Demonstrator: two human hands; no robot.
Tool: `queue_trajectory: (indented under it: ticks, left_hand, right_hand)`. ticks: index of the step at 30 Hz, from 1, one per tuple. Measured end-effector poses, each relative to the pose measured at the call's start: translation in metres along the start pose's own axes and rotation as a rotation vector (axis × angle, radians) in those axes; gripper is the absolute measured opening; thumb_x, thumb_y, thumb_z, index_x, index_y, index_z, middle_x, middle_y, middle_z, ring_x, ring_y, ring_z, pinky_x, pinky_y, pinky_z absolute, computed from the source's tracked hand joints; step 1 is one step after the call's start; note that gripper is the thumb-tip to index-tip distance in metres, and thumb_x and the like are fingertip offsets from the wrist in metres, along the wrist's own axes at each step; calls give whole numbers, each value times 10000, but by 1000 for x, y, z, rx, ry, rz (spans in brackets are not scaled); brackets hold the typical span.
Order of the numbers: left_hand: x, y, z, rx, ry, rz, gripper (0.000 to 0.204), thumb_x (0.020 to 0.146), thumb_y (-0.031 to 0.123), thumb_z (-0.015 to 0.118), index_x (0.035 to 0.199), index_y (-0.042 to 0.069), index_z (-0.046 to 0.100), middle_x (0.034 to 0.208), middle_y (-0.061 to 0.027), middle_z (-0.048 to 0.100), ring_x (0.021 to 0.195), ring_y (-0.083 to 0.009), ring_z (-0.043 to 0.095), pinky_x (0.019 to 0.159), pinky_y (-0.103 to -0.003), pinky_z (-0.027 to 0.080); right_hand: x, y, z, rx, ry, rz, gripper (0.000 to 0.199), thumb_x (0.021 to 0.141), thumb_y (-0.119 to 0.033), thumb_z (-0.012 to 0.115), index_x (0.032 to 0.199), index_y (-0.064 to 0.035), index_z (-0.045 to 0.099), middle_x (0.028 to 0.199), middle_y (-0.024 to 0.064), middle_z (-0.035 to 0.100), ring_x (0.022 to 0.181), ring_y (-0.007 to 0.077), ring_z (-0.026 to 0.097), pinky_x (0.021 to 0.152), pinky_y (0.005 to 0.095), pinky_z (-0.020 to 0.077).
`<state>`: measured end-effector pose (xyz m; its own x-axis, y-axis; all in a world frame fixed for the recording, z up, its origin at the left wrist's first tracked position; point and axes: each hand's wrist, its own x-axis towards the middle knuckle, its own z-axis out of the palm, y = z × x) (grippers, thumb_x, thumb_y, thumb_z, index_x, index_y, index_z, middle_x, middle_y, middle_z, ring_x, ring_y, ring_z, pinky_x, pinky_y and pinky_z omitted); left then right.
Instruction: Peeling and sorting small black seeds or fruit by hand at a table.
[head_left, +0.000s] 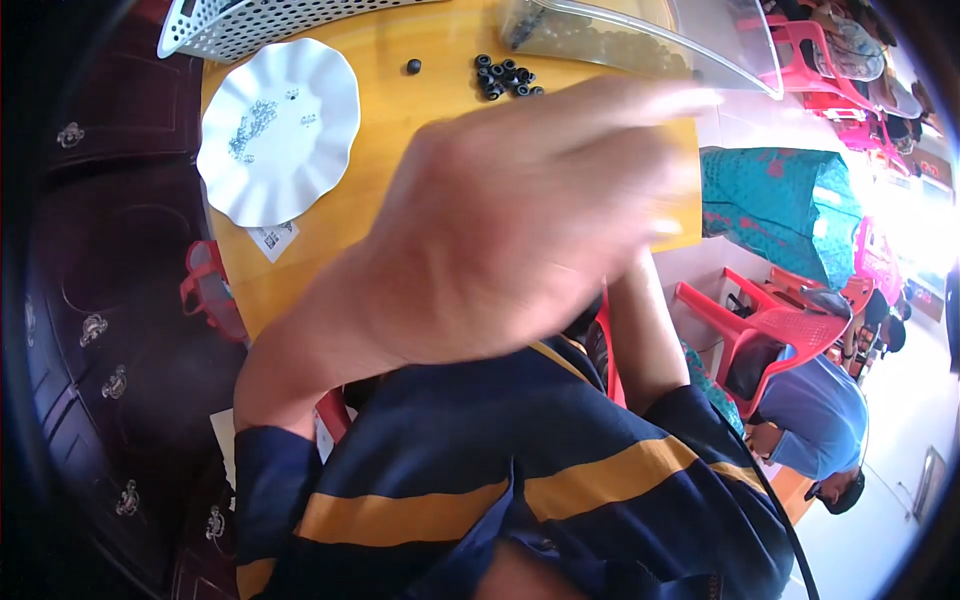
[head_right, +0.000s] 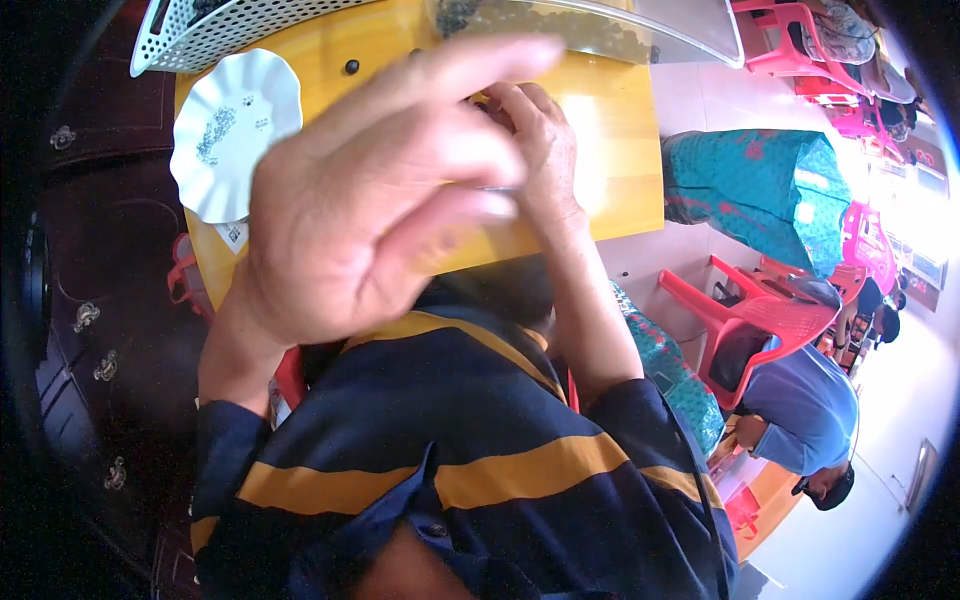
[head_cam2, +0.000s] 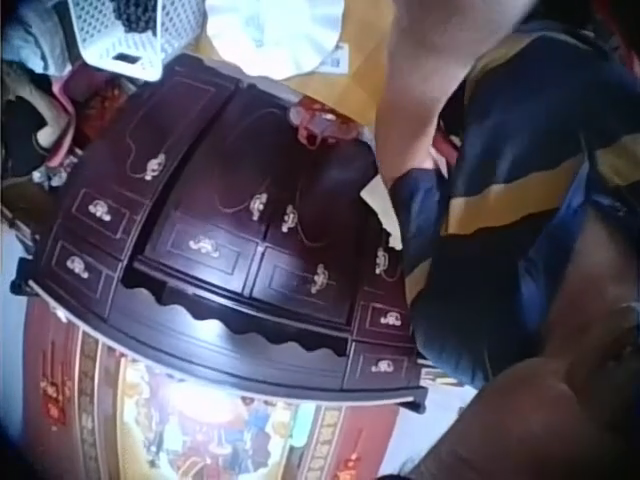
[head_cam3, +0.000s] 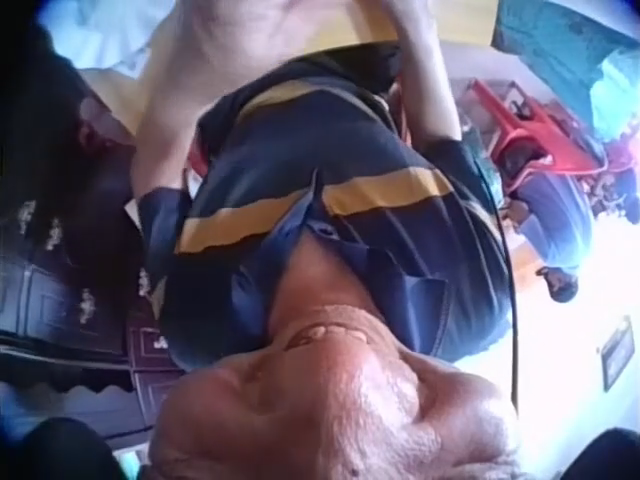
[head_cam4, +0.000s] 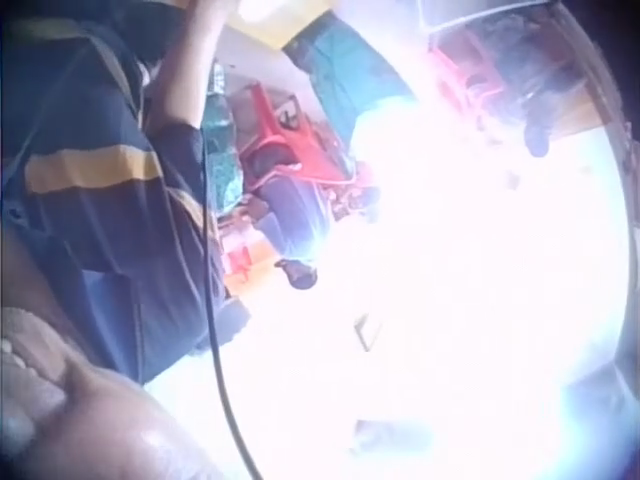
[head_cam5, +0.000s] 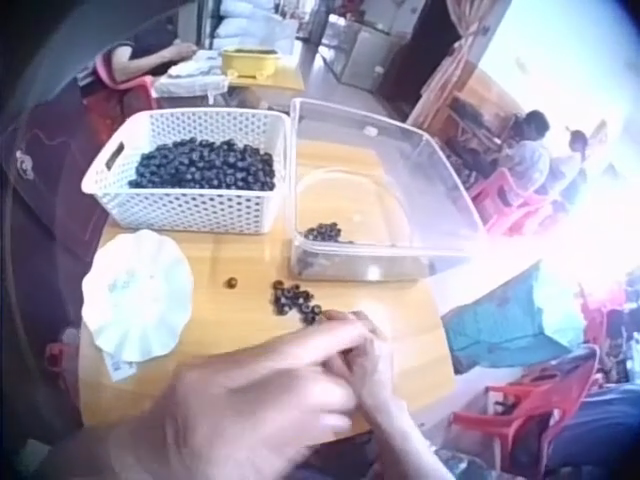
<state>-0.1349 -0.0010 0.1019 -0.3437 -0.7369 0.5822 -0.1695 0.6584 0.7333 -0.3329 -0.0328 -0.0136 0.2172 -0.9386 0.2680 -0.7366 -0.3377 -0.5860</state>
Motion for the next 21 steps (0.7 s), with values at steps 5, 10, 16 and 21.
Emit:
queue_trajectory:
  ticks: [5, 10, 16, 21]
  left_hand:
    - [15, -4, 1, -78, 18, 31, 107, 884, 13, 722, 961, -16, 653, 943, -128, 694, 788, -204, 686, 723, -268, 531]
    - [-44, -29, 12, -73, -25, -368, 54, 917, 3, 682, 960, -10, 652, 830, -84, 670, 701, -166, 641, 663, -266, 511]
    - [-84, -21, 17, 49, -112, -521, 16, 898, 5, 642, 906, -1, 655, 734, -93, 647, 637, -176, 628, 621, -300, 513]
    - [-78, -26, 27, -27, -137, -523, 22, 880, 12, 671, 893, 0, 658, 729, -82, 647, 623, -165, 627, 602, -279, 504]
  right_hand:
    - [0, -17, -4, 609, 6, 237, 208, 829, -130, 723, 1027, -71, 696, 998, 148, 674, 928, 320, 666, 831, 423, 534]
    - [-2, 8, -4, 412, 4, 232, 162, 910, -33, 699, 1058, -31, 635, 878, 5, 666, 730, 105, 621, 682, 262, 523]
    - [-28, 25, 11, 1236, 41, 385, 225, 900, -65, 757, 1080, -90, 625, 944, -48, 633, 890, 60, 619, 809, 253, 523]
    - [-39, 12, -2, 1325, -3, 422, 233, 939, -45, 692, 1155, -44, 604, 1032, 6, 666, 953, 80, 628, 851, 251, 527]
